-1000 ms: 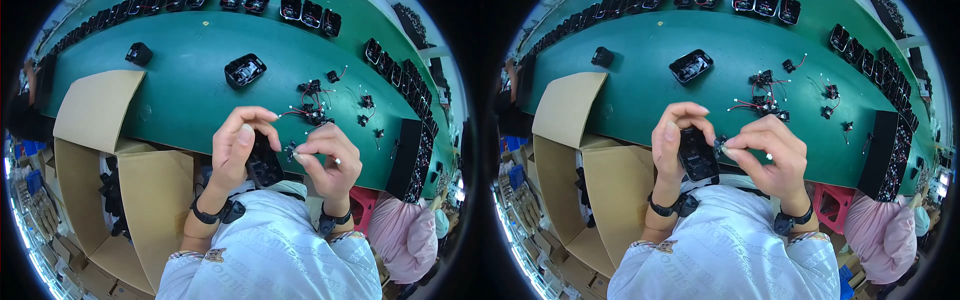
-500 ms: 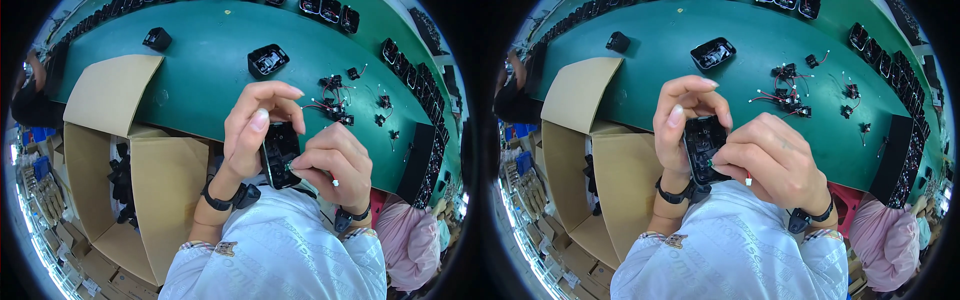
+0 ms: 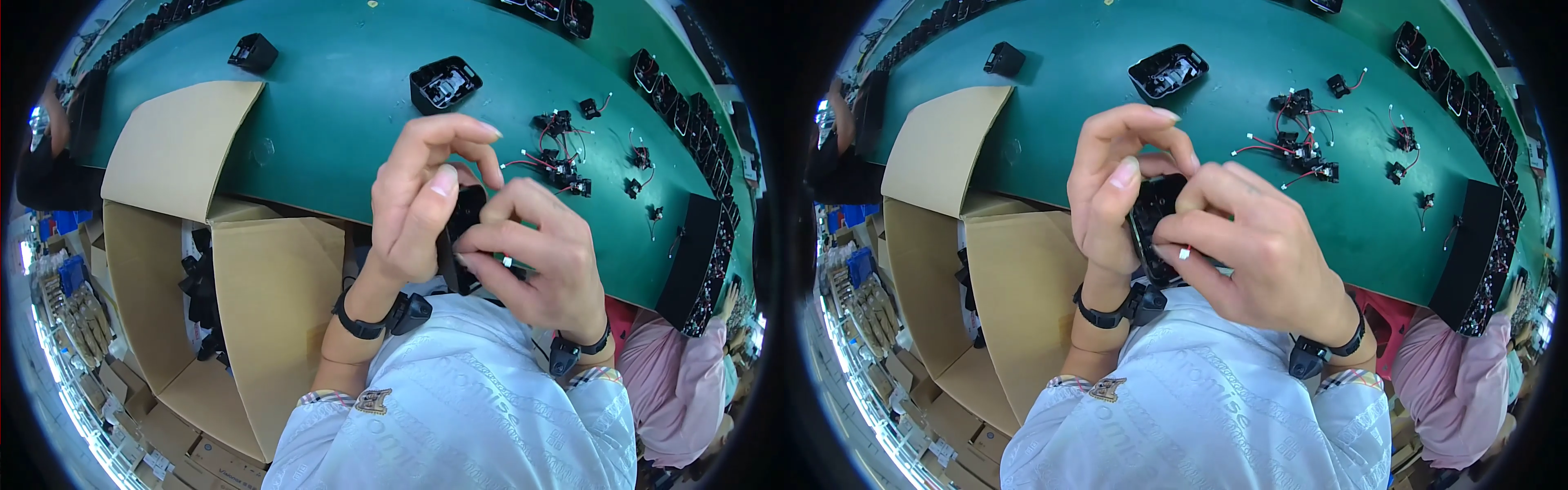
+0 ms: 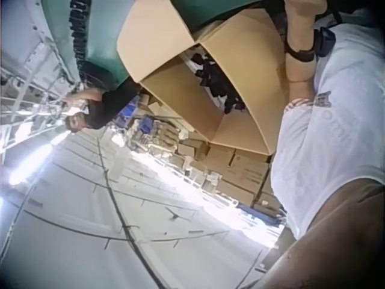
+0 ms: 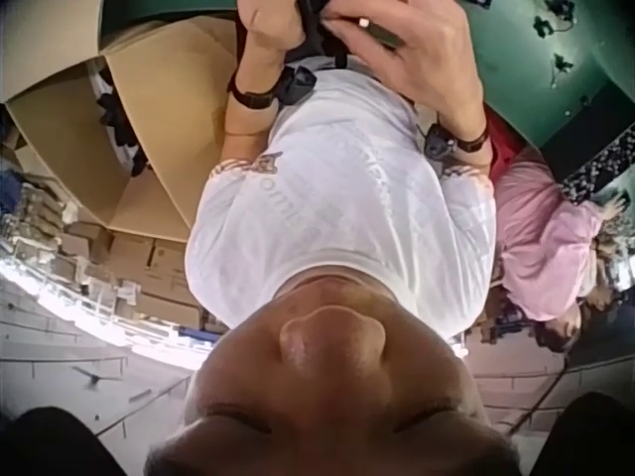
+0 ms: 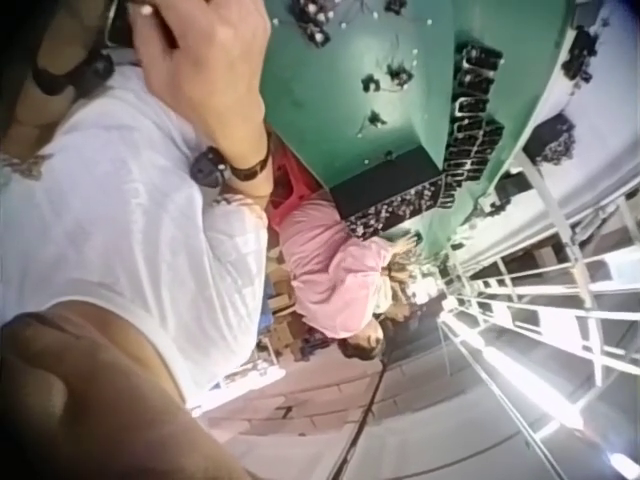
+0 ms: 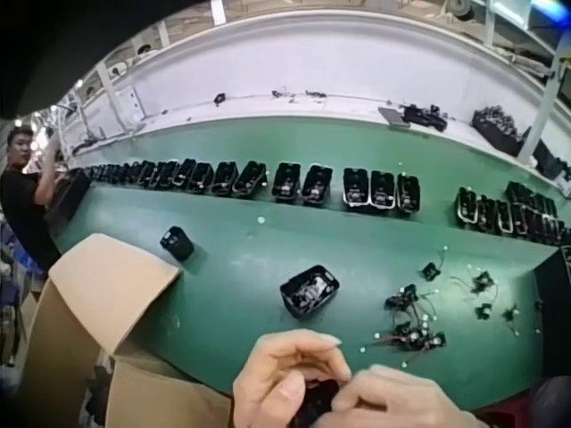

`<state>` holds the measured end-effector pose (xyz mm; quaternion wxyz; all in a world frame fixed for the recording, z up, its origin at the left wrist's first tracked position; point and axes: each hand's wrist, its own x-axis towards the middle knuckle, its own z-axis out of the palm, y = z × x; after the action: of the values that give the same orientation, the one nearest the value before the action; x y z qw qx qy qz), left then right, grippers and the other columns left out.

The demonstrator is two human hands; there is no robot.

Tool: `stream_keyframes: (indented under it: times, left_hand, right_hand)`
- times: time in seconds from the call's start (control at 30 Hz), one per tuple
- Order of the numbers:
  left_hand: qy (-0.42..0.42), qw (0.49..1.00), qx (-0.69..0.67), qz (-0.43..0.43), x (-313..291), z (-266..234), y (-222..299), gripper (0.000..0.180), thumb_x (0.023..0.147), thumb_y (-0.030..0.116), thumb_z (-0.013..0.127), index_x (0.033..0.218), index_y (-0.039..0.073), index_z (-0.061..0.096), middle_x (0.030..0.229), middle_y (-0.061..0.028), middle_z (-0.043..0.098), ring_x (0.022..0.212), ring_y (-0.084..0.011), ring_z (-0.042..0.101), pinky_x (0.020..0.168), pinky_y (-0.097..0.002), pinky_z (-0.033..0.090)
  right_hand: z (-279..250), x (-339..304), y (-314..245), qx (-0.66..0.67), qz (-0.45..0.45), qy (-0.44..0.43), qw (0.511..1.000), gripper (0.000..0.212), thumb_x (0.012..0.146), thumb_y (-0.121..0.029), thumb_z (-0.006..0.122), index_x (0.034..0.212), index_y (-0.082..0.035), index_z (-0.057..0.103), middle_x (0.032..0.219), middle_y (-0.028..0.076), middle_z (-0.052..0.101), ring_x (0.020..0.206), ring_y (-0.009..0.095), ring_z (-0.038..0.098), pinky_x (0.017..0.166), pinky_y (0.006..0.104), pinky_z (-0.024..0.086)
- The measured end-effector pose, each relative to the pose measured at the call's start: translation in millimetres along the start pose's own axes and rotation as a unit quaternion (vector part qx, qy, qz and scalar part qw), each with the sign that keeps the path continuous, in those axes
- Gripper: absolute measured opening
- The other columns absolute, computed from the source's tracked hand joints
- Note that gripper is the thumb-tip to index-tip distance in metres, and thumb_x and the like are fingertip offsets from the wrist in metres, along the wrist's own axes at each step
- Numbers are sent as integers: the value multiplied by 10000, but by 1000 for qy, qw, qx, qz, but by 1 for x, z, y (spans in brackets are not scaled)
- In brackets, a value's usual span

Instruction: Assembling small plastic housings and packing them into a shipping box with protective foam.

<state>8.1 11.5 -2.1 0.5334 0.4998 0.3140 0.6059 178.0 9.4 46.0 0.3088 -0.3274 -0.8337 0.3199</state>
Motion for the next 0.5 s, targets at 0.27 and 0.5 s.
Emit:
stream_keyframes:
  times: [0.27,0.5]
  left_hand:
    - [58,997,37,-35,11,10,-8,312,969,85,428,1253,-24,495,1074,-135,618,878,-113,585,702,-258,488]
    - [-38,976,207,-61,31,27,-2,382,1050,224,441,1337,-26,473,1119,-164,592,919,-189,611,830,-313,494]
  right_hand:
    - [-3,-15,14,39,99,39,994,410,642,-197,899,1016,-93,768,1391,195,525,1290,372,532,961,449,516]
    - [-14,-31,46,415,156,45,895,319,698,-130,866,914,52,718,1466,303,472,1357,366,489,1104,469,403]
